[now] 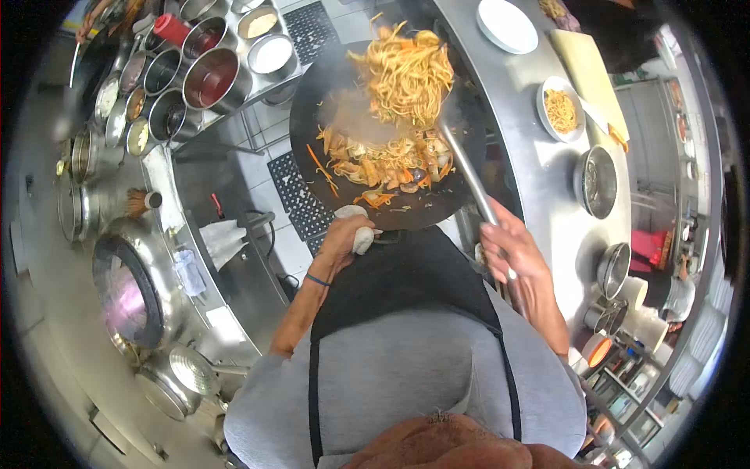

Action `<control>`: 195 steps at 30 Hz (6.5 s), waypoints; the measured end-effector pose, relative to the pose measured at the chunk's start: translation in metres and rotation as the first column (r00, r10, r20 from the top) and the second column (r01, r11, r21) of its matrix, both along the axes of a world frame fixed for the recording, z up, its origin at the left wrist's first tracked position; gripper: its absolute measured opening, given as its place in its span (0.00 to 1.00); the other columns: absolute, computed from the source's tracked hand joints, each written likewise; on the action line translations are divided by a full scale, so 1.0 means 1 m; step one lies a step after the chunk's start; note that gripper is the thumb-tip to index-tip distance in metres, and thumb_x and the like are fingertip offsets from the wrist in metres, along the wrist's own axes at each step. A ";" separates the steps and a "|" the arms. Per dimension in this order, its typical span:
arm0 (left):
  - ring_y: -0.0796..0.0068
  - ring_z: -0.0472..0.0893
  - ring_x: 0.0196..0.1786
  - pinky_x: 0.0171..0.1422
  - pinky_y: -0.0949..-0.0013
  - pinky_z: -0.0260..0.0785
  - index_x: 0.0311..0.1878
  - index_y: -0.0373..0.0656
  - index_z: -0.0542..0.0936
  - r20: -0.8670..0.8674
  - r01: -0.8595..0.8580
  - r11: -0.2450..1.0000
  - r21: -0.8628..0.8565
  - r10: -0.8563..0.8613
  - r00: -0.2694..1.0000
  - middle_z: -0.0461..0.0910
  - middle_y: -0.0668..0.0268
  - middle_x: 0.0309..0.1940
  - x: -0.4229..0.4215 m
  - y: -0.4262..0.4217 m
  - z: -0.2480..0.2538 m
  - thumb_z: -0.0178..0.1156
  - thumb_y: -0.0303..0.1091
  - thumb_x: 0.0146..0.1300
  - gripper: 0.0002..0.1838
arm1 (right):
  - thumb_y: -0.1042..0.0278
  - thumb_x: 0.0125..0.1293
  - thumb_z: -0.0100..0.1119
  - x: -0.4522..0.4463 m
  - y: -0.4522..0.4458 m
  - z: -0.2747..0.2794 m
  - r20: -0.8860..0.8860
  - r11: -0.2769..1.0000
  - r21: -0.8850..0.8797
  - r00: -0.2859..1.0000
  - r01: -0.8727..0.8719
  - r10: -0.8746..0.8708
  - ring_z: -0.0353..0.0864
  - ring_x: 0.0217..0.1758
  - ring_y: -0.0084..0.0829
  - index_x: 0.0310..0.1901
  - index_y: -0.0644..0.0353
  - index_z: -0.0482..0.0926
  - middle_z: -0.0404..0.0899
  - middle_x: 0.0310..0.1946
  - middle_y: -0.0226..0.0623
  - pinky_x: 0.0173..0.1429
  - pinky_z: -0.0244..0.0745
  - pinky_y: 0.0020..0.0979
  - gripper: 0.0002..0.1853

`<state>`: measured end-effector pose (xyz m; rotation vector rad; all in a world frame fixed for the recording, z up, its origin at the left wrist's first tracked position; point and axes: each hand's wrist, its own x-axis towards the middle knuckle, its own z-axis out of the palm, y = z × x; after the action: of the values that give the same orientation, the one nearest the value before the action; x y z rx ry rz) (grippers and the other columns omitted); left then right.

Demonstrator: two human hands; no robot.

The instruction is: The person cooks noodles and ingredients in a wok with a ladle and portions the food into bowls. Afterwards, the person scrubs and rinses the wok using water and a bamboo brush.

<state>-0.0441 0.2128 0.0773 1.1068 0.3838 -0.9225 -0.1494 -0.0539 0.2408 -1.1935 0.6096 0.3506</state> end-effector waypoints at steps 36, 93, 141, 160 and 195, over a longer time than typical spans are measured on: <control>0.71 0.83 0.30 0.34 0.70 0.75 0.37 0.38 0.80 0.156 0.162 0.983 -0.091 -0.147 0.977 0.82 0.63 0.30 0.032 0.009 -0.014 0.62 0.29 0.57 0.06 | 0.74 0.73 0.50 -0.027 0.005 -0.058 0.030 0.969 0.203 0.989 0.139 -0.148 0.55 0.10 0.12 0.70 0.56 0.63 0.61 0.19 0.22 0.08 0.56 0.21 0.24; 0.68 0.82 0.38 0.47 0.64 0.79 0.34 0.38 0.79 0.529 -0.012 0.999 0.042 -0.012 0.848 0.78 0.63 0.33 0.041 -0.079 -0.001 0.60 0.29 0.60 0.04 | 0.73 0.68 0.52 0.201 -0.316 -0.015 0.329 0.941 -0.202 0.924 0.271 -0.196 0.59 0.13 0.13 0.31 0.52 0.62 0.64 0.23 0.23 0.11 0.54 0.22 0.10; 0.76 0.76 0.22 0.26 0.70 0.65 0.26 0.42 0.79 0.293 -0.014 0.999 -0.045 0.027 0.956 0.76 0.68 0.22 0.062 -0.076 -0.016 0.62 0.25 0.56 0.05 | 0.71 0.75 0.49 0.031 -0.046 -0.081 0.087 0.998 0.027 0.994 -0.065 0.063 0.60 0.11 0.13 0.68 0.58 0.63 0.63 0.21 0.22 0.10 0.58 0.22 0.22; 0.70 0.83 0.28 0.30 0.68 0.75 0.31 0.42 0.78 0.100 0.127 0.990 -0.052 -0.122 0.987 0.79 0.65 0.27 0.055 -0.041 -0.002 0.61 0.26 0.58 0.02 | 0.69 0.70 0.57 -0.054 -0.032 -0.029 0.249 0.918 0.209 0.890 0.336 -0.382 0.56 0.09 0.13 0.76 0.54 0.57 0.63 0.19 0.23 0.09 0.51 0.21 0.34; 0.68 0.84 0.36 0.39 0.65 0.79 0.40 0.37 0.79 0.139 0.145 0.984 -0.107 -0.130 0.982 0.81 0.61 0.36 0.058 -0.034 0.020 0.63 0.28 0.56 0.09 | 0.75 0.74 0.44 -0.076 -0.068 -0.029 0.111 0.598 0.755 0.846 0.269 -0.521 0.52 0.12 0.11 0.71 0.62 0.61 0.60 0.23 0.24 0.12 0.46 0.19 0.24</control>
<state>0.0143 0.1789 0.0973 1.0895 0.1444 -0.9754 -0.2258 -0.1218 0.2113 -0.2991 0.3695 -0.0223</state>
